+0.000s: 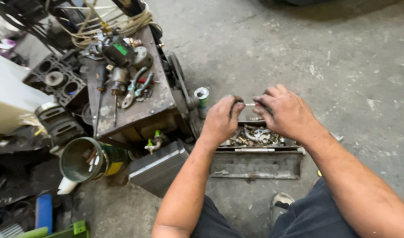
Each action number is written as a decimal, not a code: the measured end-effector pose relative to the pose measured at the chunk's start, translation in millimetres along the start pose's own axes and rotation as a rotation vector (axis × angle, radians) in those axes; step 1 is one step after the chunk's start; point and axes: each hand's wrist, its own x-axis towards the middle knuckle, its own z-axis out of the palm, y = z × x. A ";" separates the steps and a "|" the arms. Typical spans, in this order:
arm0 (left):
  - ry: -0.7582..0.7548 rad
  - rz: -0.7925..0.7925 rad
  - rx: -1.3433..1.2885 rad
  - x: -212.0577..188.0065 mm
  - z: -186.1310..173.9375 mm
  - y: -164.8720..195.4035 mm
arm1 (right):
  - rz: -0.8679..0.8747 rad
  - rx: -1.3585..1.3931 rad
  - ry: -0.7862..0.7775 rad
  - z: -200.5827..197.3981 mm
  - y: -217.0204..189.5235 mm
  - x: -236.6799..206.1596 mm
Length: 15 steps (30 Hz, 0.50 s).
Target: The person sits on the floor and rummages through a metal tray filled with small hardware parts, picking up and inspecting individual items. Another person shows a smartphone screen with an image, and the person continues to search through the tray.
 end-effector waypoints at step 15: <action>-0.013 -0.078 0.025 -2.8 -1.2 -21.6 | 0.080 0.080 -0.053 20.7 -4.9 14.1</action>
